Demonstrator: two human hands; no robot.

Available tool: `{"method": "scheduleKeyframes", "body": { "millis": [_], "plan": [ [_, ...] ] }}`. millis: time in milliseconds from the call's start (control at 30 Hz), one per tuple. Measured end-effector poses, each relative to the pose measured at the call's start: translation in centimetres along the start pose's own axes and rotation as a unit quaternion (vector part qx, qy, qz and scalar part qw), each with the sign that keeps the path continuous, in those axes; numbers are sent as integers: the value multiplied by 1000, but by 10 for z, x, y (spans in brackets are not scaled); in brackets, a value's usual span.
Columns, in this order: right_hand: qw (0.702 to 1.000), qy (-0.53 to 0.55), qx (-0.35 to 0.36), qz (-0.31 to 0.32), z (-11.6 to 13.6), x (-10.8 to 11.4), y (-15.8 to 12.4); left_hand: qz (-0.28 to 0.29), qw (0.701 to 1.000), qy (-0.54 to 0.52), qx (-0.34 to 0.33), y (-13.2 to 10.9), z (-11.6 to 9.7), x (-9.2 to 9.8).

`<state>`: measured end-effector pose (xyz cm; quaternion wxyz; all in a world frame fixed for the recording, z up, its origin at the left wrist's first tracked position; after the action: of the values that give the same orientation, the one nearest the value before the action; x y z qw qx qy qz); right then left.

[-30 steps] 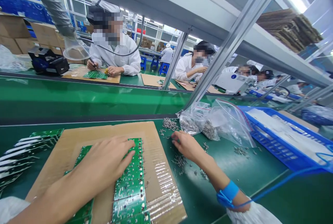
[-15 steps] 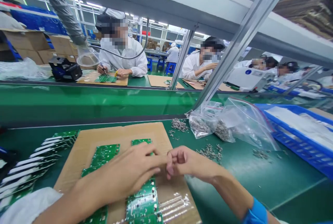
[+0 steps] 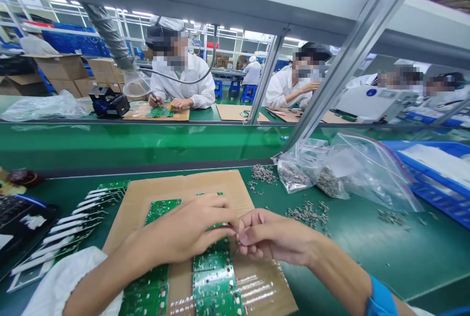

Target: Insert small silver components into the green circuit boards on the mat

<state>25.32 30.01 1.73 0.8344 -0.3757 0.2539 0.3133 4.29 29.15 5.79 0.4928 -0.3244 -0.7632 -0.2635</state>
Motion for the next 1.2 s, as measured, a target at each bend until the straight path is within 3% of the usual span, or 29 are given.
{"method": "scheduleKeyframes", "body": {
  "millis": [167,400,500,600,700,767,900,1200],
  "plan": [
    [997,26,32,-59,1,-2,3,-17,995,95,19,-1,-4,4],
    [992,-31,63,-109,-1,-10,5,-64,962,256,68,-4,-15,-8],
    [985,-100,88,-111,1,-11,6,-21,954,290,75,-3,-20,-8],
    [967,-195,95,-135,0,-7,8,80,945,305,88,-5,-23,-7],
    [917,-334,108,-190,-8,-1,8,184,928,304,116,-14,-22,-13],
    [874,-416,107,-226,-18,2,7,222,921,292,130,-20,-22,-21],
    [818,-496,115,-267,-37,3,6,263,918,260,142,-28,-24,-36],
    [786,-545,124,-265,-40,-2,8,278,910,239,195,-24,-25,-41]
  ]
}}
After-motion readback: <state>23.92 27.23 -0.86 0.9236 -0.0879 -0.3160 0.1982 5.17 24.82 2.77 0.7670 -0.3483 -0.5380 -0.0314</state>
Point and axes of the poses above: each hand's wrist, its own y-axis towards the middle knuckle, its own x-axis out of the back of the hand, z = x × y, the point moved 1 cm from there along y, towards the middle knuckle, and after that the axes turned 15 degrees about y, right-handed, at the moved point
